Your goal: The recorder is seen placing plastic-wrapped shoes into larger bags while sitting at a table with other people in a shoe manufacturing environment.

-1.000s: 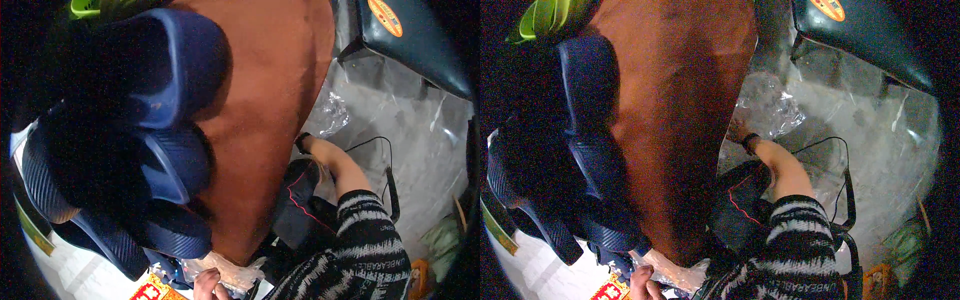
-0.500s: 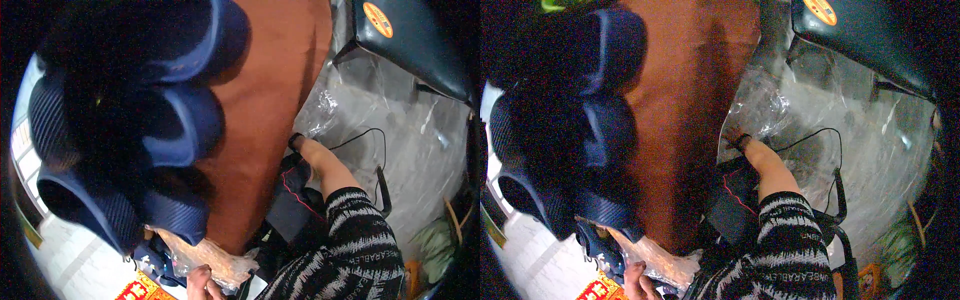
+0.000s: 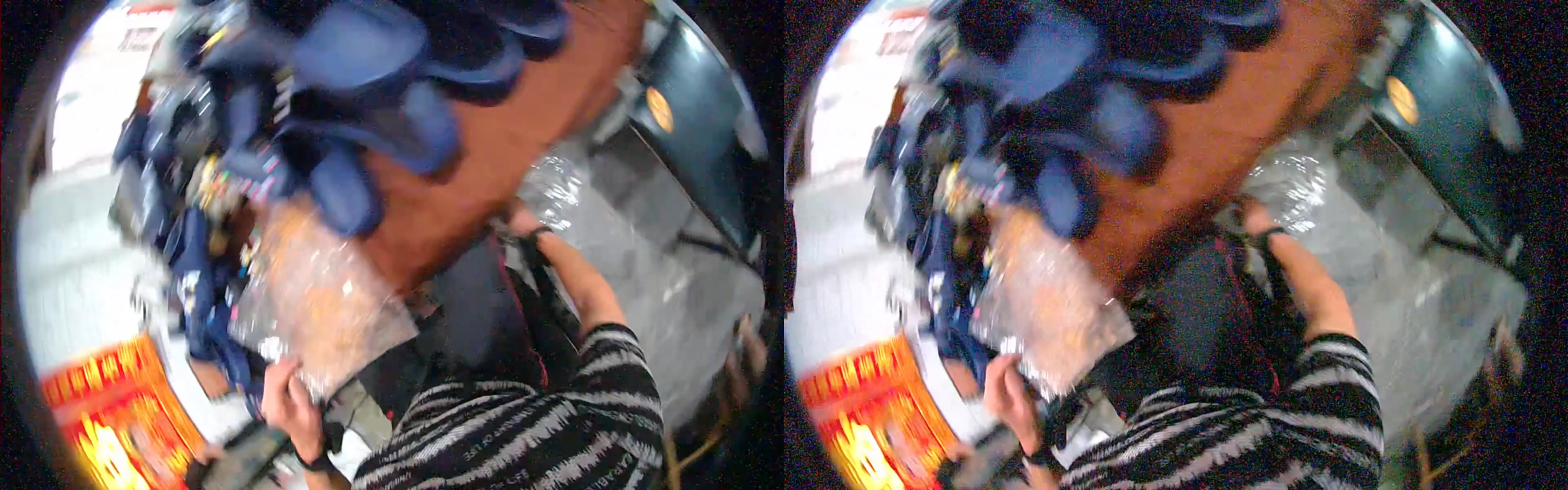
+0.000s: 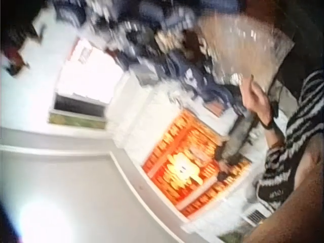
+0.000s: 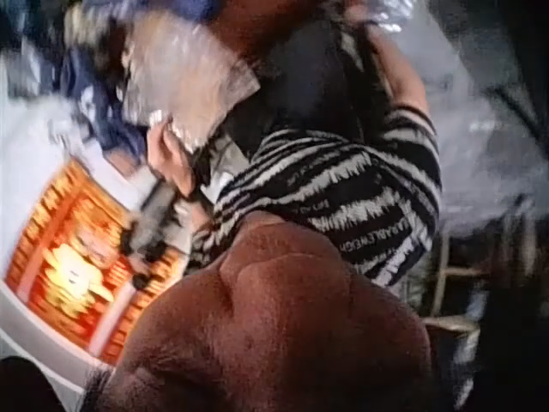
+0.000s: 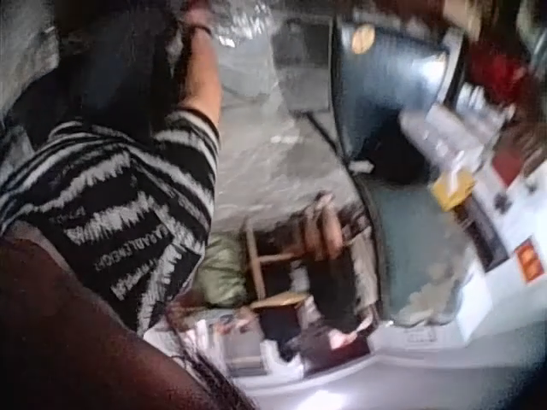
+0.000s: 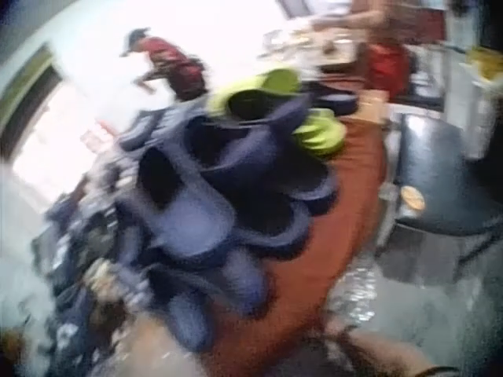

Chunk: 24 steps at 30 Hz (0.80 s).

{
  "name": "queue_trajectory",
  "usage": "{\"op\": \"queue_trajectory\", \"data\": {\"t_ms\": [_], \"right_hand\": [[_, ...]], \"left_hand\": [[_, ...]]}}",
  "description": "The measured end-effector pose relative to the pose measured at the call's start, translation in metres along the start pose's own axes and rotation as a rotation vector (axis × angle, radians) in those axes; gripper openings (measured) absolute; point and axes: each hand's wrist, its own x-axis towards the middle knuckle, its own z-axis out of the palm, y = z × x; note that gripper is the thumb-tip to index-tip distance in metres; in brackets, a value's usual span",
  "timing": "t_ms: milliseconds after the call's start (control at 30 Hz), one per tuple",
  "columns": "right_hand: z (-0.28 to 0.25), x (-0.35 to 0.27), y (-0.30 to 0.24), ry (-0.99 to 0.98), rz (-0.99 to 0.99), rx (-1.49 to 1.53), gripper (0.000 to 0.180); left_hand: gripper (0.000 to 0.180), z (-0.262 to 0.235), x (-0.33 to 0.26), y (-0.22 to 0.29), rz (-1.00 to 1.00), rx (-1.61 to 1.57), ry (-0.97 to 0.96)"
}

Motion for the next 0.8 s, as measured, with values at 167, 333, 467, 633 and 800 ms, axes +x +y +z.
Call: {"op": "queue_trajectory", "data": {"t_ms": [167, 333, 467, 633, 800], "right_hand": [[-0.123, -0.026, -0.103, -0.268, 0.102, -0.001, 0.026], [-0.213, -0.052, -0.238, -0.538, 0.028, 0.112, 0.019], [-0.246, -0.061, -0.356, -0.547, -0.065, 0.231, 0.015], [-0.206, -0.063, -0.488, -0.520, -0.721, 0.084, 0.050], [-0.134, -0.077, -0.549, -0.684, -1.084, -0.156, 0.083]], "left_hand": [[0.015, -0.012, -0.061, -0.074, -0.365, -0.132, 0.177], [0.016, -0.018, -0.127, -0.135, -0.594, -0.174, 0.442], [0.018, 0.002, -0.158, -0.148, -0.842, -0.541, 0.636], [0.061, 0.043, -0.205, -0.121, -1.273, -1.281, 0.549], [0.083, 0.067, -0.196, -0.135, -1.304, -1.918, 0.580]]}}
